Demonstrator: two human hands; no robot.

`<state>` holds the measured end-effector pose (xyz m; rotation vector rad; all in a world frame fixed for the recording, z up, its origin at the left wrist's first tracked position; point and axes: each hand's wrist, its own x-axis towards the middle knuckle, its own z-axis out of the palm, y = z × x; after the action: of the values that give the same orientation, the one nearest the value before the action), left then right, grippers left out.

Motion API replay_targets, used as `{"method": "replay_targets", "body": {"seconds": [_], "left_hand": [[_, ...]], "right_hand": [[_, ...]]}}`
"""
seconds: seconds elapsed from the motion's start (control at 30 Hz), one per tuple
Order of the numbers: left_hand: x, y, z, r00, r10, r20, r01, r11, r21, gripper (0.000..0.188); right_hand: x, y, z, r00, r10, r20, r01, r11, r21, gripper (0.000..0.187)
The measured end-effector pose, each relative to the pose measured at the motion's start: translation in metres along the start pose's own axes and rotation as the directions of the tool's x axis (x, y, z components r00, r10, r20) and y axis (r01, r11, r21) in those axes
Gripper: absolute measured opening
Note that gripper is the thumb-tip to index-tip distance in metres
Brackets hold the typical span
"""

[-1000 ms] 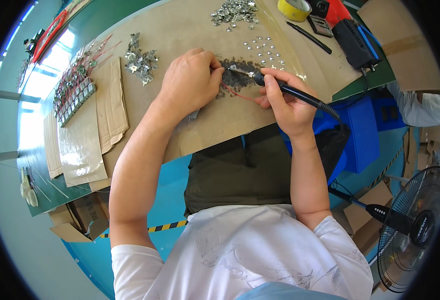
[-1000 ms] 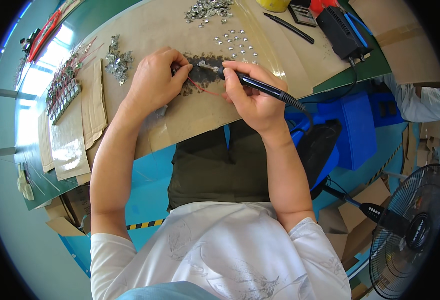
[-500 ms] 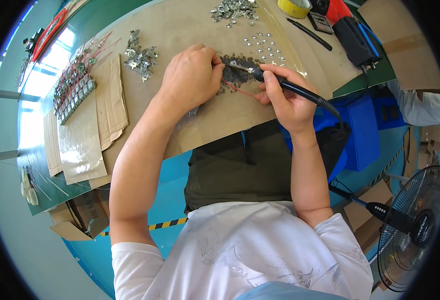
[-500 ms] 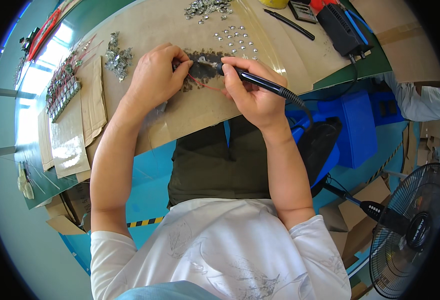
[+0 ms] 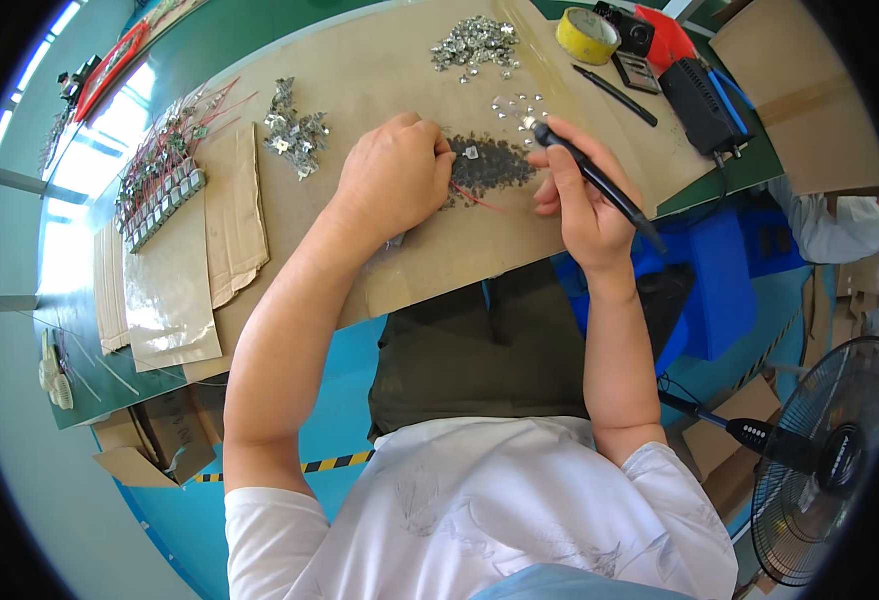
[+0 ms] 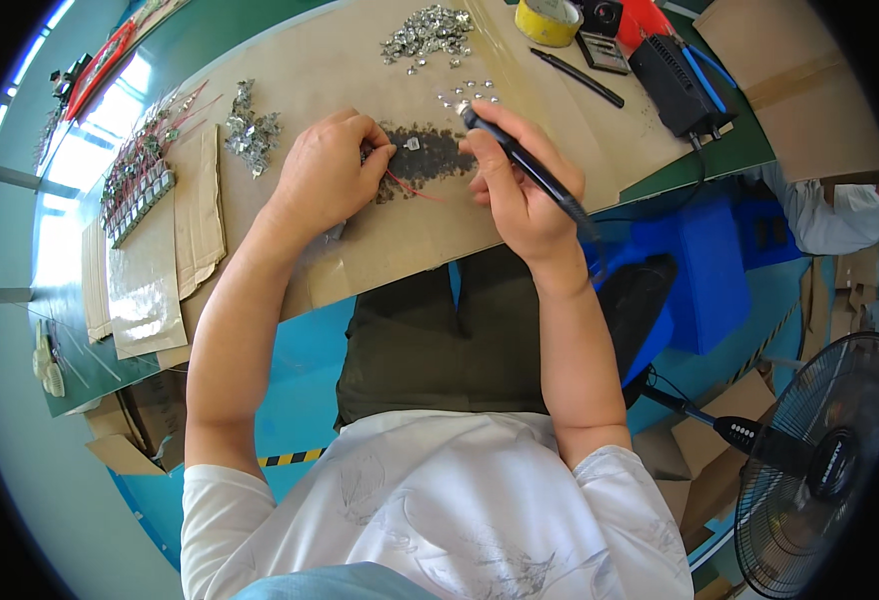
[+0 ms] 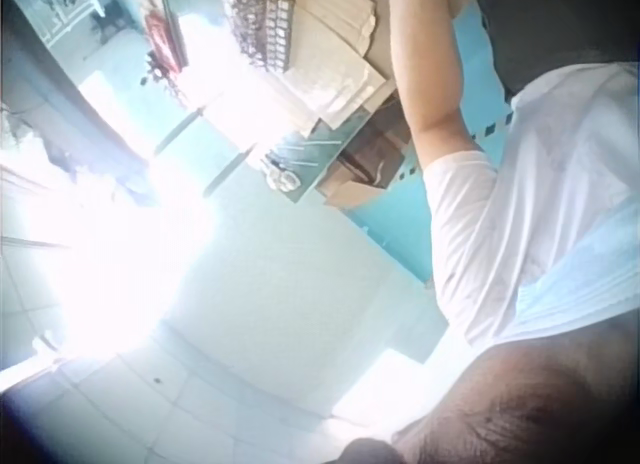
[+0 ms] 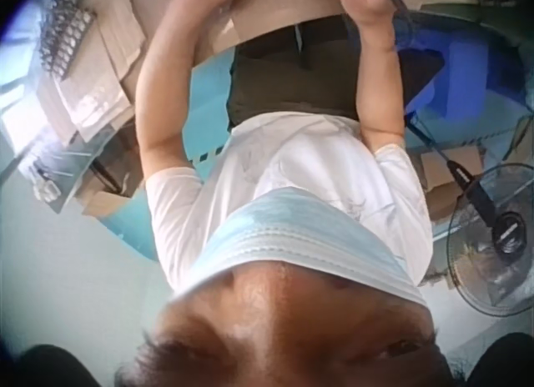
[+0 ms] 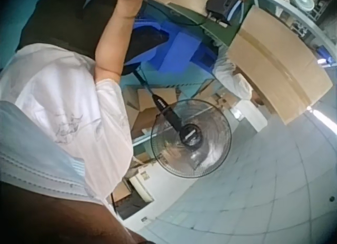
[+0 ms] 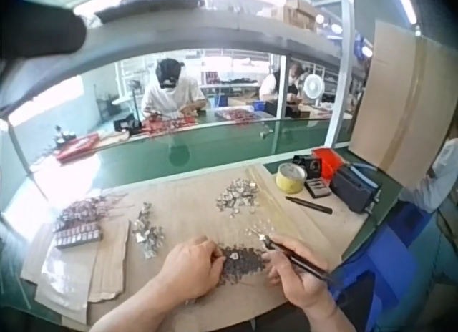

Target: Soldering wires to electronic components on an assembly workbench.

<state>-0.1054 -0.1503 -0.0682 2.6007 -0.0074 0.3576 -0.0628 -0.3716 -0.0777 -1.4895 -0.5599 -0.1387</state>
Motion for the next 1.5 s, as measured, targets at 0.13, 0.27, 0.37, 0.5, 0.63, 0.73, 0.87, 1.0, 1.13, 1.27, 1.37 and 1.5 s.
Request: {"method": "replay_targets", "body": {"seconds": [0.13,0.27,0.37,0.5,0.63,0.73,0.87,1.0,1.13,1.27,1.37,1.5], "left_hand": [[-0.001,0.003,-0.003,0.999,-0.024,0.021,0.023,1.0,0.005,0.016],[-0.001,0.001,-0.001,1.0,-0.019,0.004,0.019,1.0,-0.006,0.016],[-0.001,0.001,-0.001,1.0,-0.01,-0.008,0.01,1.0,-0.005,0.016],[-0.002,-0.001,0.001,1.0,0.001,-0.013,-0.001,1.0,-0.011,0.016],[-0.003,-0.001,0.001,0.999,0.021,-0.028,-0.021,1.0,-0.017,0.015],[-0.001,-0.002,0.002,0.998,0.032,-0.048,-0.034,0.999,-0.029,0.014],[-0.002,-0.002,0.001,0.999,0.027,-0.037,-0.028,0.999,-0.022,0.014],[-0.002,-0.001,0.001,0.999,0.019,-0.031,-0.02,0.999,-0.026,0.015],[-0.002,0.0,-0.001,1.0,0.002,-0.018,-0.002,1.0,-0.021,0.015],[-0.002,0.001,-0.001,1.0,-0.004,-0.013,0.004,1.0,-0.029,0.016],[-0.002,0.0,-0.001,1.0,-0.011,-0.01,0.011,1.0,-0.017,0.016],[-0.002,-0.003,-0.004,0.999,-0.02,-0.049,0.019,0.999,-0.027,0.016]], "right_hand": [[0.039,0.01,0.001,0.921,-0.359,0.151,0.384,0.774,-0.503,0.025],[0.058,0.024,0.003,0.835,-0.436,0.335,0.547,0.6,-0.584,0.026],[0.062,0.031,0.006,0.819,-0.425,0.386,0.574,0.576,-0.582,0.024],[0.057,0.028,0.009,0.815,-0.385,0.433,0.579,0.568,-0.585,0.026],[0.044,0.025,0.016,0.802,-0.43,0.415,0.597,0.591,-0.543,0.031],[0.041,0.022,0.016,0.812,-0.415,0.409,0.582,0.61,-0.538,0.036],[0.041,0.022,0.016,0.807,-0.415,0.421,0.588,0.628,-0.51,0.037],[0.04,0.021,0.015,0.81,-0.417,0.412,0.584,0.633,-0.508,0.039],[0.04,0.022,0.015,0.804,-0.428,0.413,0.592,0.636,-0.494,0.04],[0.039,0.02,0.015,0.812,-0.415,0.41,0.581,0.643,-0.498,0.041],[0.039,0.02,0.015,0.812,-0.415,0.411,0.581,0.643,-0.498,0.041],[0.04,0.023,0.016,0.799,-0.439,0.41,0.598,0.645,-0.475,0.037]]}}
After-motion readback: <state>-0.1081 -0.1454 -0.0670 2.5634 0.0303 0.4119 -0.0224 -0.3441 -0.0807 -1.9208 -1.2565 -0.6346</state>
